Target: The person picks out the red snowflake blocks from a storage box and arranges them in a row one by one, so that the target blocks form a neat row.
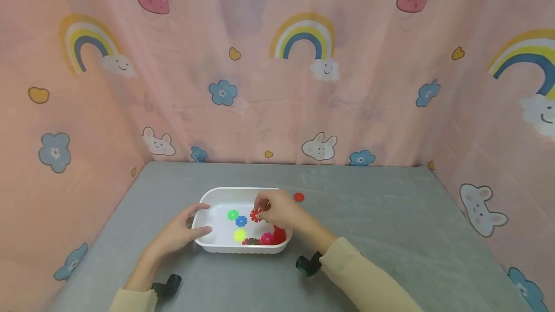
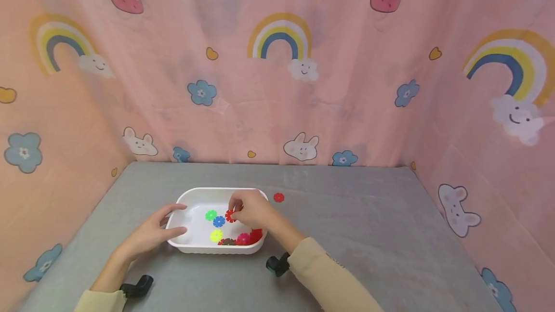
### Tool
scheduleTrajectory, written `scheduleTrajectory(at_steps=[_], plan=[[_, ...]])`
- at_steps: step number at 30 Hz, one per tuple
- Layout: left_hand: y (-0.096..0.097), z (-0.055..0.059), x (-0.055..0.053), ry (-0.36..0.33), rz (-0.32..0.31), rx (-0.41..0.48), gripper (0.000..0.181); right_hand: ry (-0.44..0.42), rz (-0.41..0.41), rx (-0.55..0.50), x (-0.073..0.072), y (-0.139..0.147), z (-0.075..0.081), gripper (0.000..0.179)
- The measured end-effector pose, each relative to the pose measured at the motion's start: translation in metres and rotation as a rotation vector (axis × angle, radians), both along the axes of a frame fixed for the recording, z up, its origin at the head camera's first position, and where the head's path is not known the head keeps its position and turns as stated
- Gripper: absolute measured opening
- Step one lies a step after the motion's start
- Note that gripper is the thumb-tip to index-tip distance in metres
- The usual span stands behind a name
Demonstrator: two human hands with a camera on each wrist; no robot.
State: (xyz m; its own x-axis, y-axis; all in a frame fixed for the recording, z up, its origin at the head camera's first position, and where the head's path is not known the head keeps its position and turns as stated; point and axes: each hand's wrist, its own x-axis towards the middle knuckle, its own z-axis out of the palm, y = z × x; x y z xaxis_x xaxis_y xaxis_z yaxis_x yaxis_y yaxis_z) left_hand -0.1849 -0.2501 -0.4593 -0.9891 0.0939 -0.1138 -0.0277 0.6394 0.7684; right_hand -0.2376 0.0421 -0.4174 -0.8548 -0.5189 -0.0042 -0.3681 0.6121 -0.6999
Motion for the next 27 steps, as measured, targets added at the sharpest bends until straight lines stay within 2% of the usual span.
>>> scheduleTrajectory(at_steps=[5, 10, 14, 21, 27], plan=[[-0.001, 0.0, -0.001, -0.004, -0.002, 0.0, 0.064, -0.009, -0.019, -0.025, -0.004, 0.014, 0.011, 0.013], [-0.001, -0.001, -0.002, -0.001, 0.006, -0.007, 0.063, -0.005, -0.039, -0.079, -0.01, 0.031, 0.012, 0.01], [-0.001, -0.002, -0.003, 0.0, 0.007, -0.01, 0.062, 0.037, -0.086, -0.08, -0.017, 0.048, 0.012, 0.009], [0.001, -0.001, -0.003, 0.002, -0.002, -0.013, 0.063, 0.094, -0.183, -0.078, -0.025, 0.079, 0.009, 0.01], [0.001, 0.0, -0.001, -0.004, -0.004, -0.019, 0.064, 0.086, -0.25, -0.112, -0.035, 0.103, -0.005, 0.015]])
